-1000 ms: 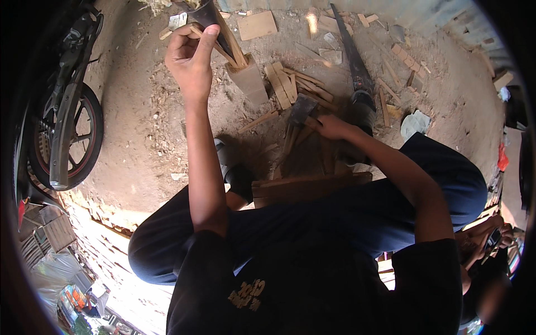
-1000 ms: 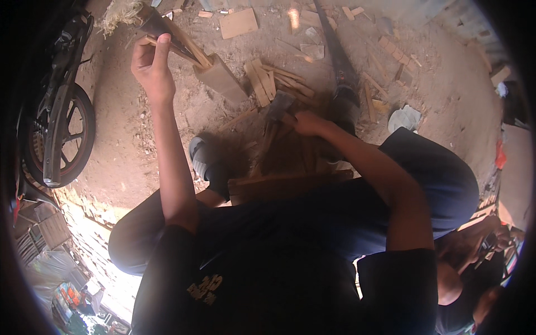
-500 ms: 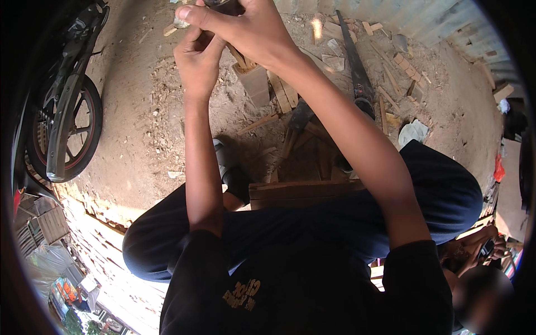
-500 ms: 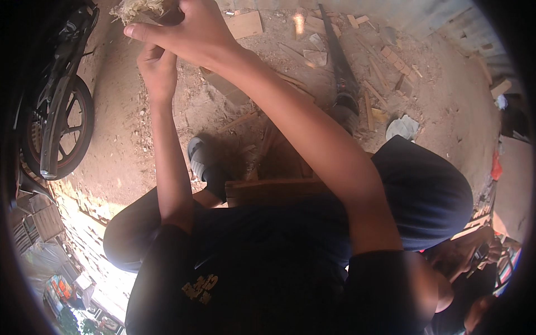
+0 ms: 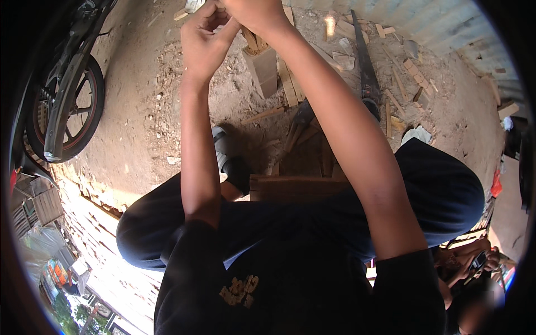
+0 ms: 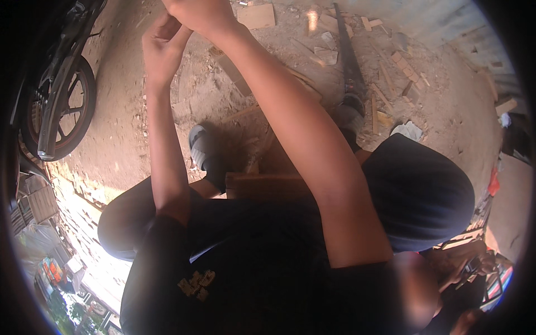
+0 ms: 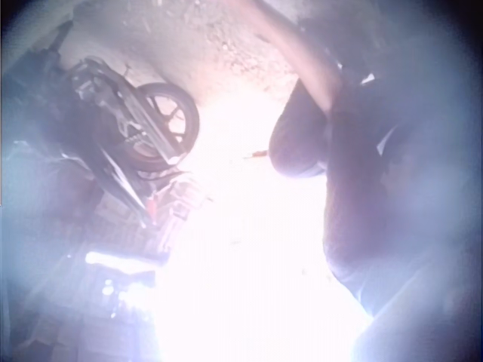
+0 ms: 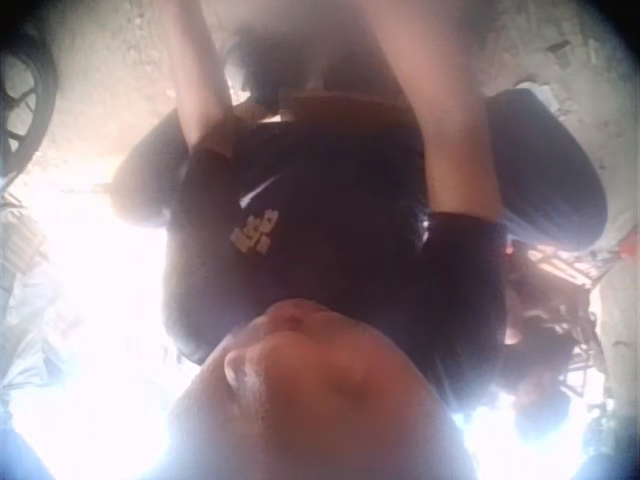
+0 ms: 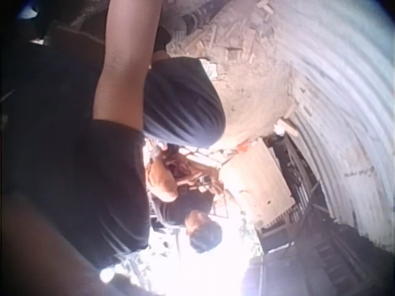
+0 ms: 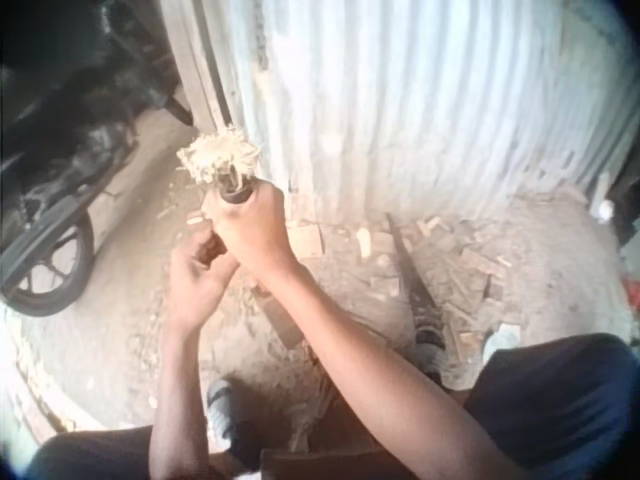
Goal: The person sits on the ground and uses a chisel and mallet to carve a small wooden stick. They repeatedly strike the chisel to remove wood shavings and shape the piece.
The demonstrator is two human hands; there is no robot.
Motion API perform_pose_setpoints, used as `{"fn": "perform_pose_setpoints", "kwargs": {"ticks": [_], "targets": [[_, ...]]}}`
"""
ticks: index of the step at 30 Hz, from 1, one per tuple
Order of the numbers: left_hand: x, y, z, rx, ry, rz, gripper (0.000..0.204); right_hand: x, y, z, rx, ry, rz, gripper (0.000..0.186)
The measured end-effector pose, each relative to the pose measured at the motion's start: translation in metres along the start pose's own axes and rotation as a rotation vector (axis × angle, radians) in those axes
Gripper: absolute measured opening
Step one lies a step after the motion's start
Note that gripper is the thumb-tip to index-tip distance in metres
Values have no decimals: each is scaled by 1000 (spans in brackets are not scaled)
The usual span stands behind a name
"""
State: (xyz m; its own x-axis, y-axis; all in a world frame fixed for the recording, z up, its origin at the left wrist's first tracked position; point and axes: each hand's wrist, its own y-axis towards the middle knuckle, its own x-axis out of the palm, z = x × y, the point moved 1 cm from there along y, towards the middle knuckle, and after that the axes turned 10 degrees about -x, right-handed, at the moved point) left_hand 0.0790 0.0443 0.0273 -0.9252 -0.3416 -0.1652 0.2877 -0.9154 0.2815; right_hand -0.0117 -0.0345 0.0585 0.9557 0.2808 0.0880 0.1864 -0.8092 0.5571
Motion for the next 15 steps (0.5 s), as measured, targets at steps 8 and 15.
{"fn": "perform_pose_setpoints", "kwargs": {"ticks": [8,15], "targets": [[0,-16,-11,-28,-76,90,14,-15,42,14,73,-120,83,26],[51,-34,-41,87,-420,295,16,-82,54,59,159,237,54,25]]}}
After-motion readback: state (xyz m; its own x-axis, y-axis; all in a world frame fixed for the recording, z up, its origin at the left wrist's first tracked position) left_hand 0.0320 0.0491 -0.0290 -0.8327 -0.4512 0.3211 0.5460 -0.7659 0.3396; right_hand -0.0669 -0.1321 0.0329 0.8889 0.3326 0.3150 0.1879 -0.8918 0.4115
